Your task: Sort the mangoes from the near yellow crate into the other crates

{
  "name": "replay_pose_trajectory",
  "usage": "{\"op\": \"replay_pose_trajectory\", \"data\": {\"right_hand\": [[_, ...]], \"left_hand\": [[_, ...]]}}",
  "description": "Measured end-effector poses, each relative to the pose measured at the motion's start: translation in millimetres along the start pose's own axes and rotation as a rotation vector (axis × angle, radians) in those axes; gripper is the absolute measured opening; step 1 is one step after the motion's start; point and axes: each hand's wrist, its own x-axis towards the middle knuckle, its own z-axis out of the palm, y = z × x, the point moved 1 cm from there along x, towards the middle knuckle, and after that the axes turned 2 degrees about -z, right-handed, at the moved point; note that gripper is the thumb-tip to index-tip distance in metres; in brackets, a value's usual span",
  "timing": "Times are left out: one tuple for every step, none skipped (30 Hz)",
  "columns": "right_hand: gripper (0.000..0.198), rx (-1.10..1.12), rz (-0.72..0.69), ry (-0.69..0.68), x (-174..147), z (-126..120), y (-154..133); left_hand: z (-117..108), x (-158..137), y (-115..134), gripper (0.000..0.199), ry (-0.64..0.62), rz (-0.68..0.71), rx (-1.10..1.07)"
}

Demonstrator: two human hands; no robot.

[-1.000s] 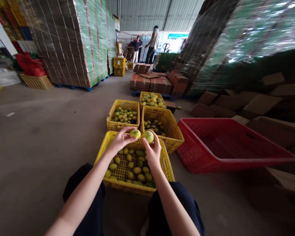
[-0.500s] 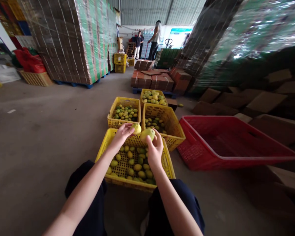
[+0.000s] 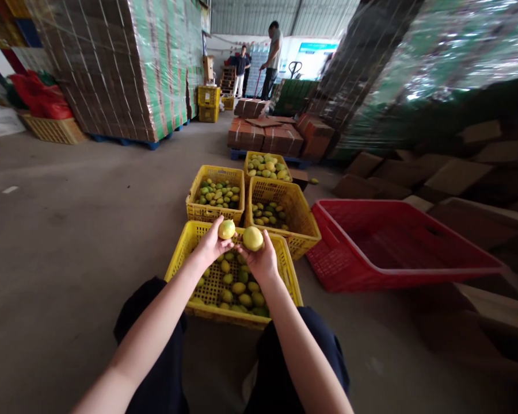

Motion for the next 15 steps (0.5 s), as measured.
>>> {"op": "replay_pose_trajectory", "data": {"right_hand": [[0.035,0.009,0.033,0.002,-0.1,-0.5,-0.1],[0.037,0.015,0.069,0.012,0.2,-1.4,0.1],[0.039,0.020,0.103,0.026,1.0,-2.5,0.4],[0.040,0.026,0.129,0.043,2.1,-3.7,1.0],[0.040,0.031,0.147,0.063,3.4,-4.8,1.9],[0.040,0.032,0.156,0.082,4.7,-5.7,2.9],[0.040,0.031,0.159,0.099,6.0,-6.3,4.2],[0.041,0.025,0.155,0.110,7.1,-6.7,5.5],[0.041,0.014,0.146,0.114,7.9,-6.7,6.9],[0.040,-0.006,0.129,0.108,8.3,-6.5,8.3],[0.039,-0.035,0.096,0.097,8.4,-6.0,9.4],[0.036,-0.073,0.027,0.089,7.9,-5.6,10.0],[0.033,-0.128,-0.083,0.087,6.9,-5.2,9.9],[0.030,-0.203,-0.231,0.089,5.3,-4.8,9.0],[0.030,-0.295,-0.401,0.091,3.0,-4.4,7.5]], "left_hand": [[-2.0,1.5,-1.1,0.044,0.021,-0.029,-0.024],[-4.2,3.3,-2.3,0.045,0.040,-0.057,-0.059],[-6.4,5.3,-3.5,0.044,0.057,-0.082,-0.098],[-8.5,7.3,-4.7,0.043,0.073,-0.106,-0.135],[-10.3,9.2,-5.8,0.042,0.089,-0.124,-0.166],[-11.7,11.1,-6.8,0.040,0.103,-0.137,-0.190],[-12.5,12.7,-7.7,0.038,0.113,-0.145,-0.205],[-12.7,14.1,-8.5,0.037,0.120,-0.148,-0.213],[-12.2,15.2,-9.3,0.037,0.127,-0.150,-0.210],[-11.3,15.9,-10.0,0.037,0.137,-0.150,-0.194],[-10.0,16.2,-10.6,0.038,0.150,-0.142,-0.165],[-8.6,16.1,-10.9,0.038,0.160,-0.114,-0.129],[-7.1,15.5,-10.8,0.035,0.158,-0.057,-0.089],[-5.7,14.2,-10.1,0.028,0.131,0.025,-0.044],[-4.5,12.3,-9.0,0.020,0.076,0.124,0.011]]}}
